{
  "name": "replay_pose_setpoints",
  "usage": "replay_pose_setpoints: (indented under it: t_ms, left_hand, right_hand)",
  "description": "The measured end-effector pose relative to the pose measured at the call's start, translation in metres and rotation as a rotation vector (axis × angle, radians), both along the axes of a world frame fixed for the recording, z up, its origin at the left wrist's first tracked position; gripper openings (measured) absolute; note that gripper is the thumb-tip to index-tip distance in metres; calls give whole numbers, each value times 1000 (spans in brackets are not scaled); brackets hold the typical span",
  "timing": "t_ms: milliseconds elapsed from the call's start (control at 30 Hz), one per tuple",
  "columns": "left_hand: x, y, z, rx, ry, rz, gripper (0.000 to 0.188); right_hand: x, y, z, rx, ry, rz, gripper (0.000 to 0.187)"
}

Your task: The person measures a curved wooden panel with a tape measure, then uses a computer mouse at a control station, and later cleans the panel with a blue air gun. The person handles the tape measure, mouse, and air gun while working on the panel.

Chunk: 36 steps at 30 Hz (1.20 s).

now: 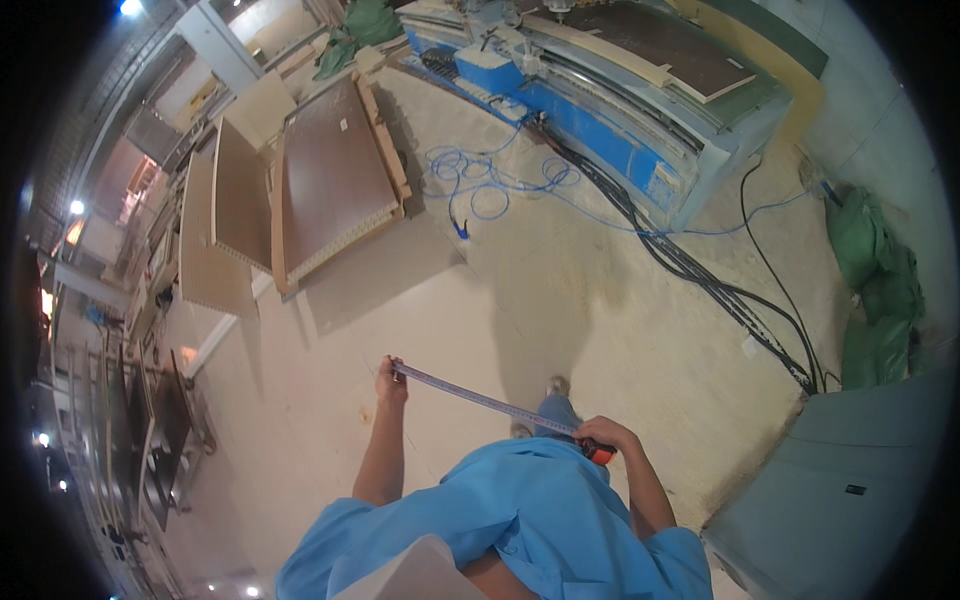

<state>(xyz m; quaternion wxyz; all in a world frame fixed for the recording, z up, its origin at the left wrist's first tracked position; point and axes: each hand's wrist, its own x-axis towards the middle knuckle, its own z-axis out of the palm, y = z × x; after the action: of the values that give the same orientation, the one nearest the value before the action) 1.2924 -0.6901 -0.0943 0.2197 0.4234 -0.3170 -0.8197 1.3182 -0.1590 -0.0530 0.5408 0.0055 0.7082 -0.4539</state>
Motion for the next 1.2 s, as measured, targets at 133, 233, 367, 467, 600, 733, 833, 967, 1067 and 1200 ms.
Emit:
replay_pose_setpoints:
  t_ms: [133, 233, 367, 467, 600, 733, 833, 967, 1067, 1200]
  left_hand:
    - [-83, 10, 1, -20, -57, -44, 10]
    - [-125, 4, -10, -42, -83, -97, 9]
    - [-166, -6, -16, -163, -247, -239, 10]
    - [-198, 4, -18, -133, -254, -312, 8]
    - [-237, 39, -29, -207, -263, -484, 15]
    - [-276, 77, -41, -279, -375, -716, 18]
    - [-311, 89, -45, -329, -417, -858, 21]
    - [-366, 67, -45, -271, -400, -848, 21]
    - [-415, 35, -49, -347, -492, -934, 18]
    - [-475, -5, -49, -378, -505, -1015, 16]
  right_hand:
    - [-53, -4, -22, 64, 33, -41, 34]
    - [-109, -5, -41, 65, 177, -30, 34]
    - [-198, -18, -59, 68, 307, -214, 33]
    - [-266, -25, -56, 191, 528, -113, 38]
    - [-331, -45, -41, 305, 498, -157, 36]
    - [-373, -73, -40, 448, 469, -36, 34]
    - [-388, -89, -57, 572, 386, -23, 36]
    - [-396, -99, -88, 444, 439, 69, 38]
    - [-413, -103, -103, 403, 303, -312, 38]
    - [-446, -120, -101, 393, 268, -343, 39]
